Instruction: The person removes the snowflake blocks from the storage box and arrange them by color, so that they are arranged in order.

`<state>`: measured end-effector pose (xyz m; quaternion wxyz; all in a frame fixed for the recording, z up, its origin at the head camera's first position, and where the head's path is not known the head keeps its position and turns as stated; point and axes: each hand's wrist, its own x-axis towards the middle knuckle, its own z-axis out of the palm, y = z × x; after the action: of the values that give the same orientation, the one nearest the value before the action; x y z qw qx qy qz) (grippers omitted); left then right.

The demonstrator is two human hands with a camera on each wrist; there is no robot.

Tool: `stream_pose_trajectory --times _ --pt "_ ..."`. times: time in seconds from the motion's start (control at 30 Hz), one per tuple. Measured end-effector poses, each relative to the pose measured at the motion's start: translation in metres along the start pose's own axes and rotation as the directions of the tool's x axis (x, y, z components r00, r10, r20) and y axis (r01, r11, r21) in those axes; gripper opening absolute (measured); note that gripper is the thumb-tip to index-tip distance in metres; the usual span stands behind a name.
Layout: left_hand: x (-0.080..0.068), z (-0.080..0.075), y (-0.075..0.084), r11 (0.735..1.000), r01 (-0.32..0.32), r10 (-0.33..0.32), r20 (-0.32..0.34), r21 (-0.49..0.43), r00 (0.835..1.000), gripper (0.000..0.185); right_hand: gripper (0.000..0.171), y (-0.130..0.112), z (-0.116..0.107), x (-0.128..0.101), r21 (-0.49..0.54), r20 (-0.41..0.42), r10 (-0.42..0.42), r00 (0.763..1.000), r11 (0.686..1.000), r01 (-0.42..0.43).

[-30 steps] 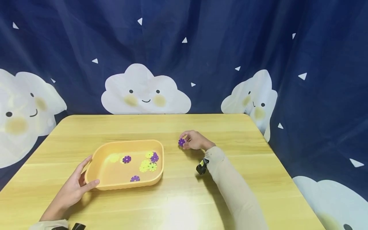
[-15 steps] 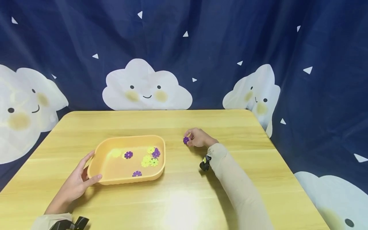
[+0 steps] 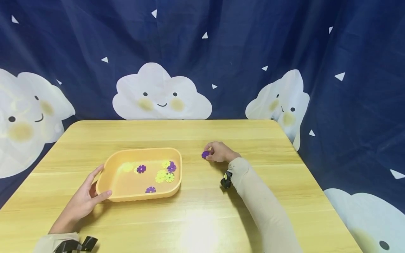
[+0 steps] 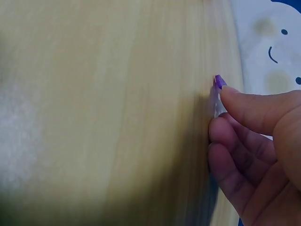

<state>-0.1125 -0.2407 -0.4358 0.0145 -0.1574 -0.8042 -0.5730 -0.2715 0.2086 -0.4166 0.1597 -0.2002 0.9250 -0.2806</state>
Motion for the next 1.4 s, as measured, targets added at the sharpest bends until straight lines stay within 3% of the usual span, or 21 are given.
stream_pose_trajectory --times 0.43,0.63,1.17,1.4 --pt "0.001 -0.001 -0.001 1.0 -0.007 0.007 -0.002 0.009 1.0 0.093 0.024 0.0 -0.001 0.001 -0.041 0.004 0.008 1.0 0.999 -0.008" --pt "0.0 -0.001 0.0 1.0 0.009 -0.009 0.004 0.017 1.0 0.093 0.024 -0.003 -0.002 -0.001 -0.012 0.016 0.012 1.0 1.0 -0.012" --pt "-0.001 -0.004 0.0 0.998 0.051 -0.052 0.017 0.03 0.998 0.094 0.035 -0.027 -0.011 0.001 -0.054 0.033 -0.106 0.994 0.993 0.107" --pt "0.0 -0.004 0.0 0.999 0.042 -0.043 0.018 0.031 0.999 0.093 0.036 -0.045 -0.017 0.006 -0.056 0.023 -0.199 0.98 0.978 0.2"
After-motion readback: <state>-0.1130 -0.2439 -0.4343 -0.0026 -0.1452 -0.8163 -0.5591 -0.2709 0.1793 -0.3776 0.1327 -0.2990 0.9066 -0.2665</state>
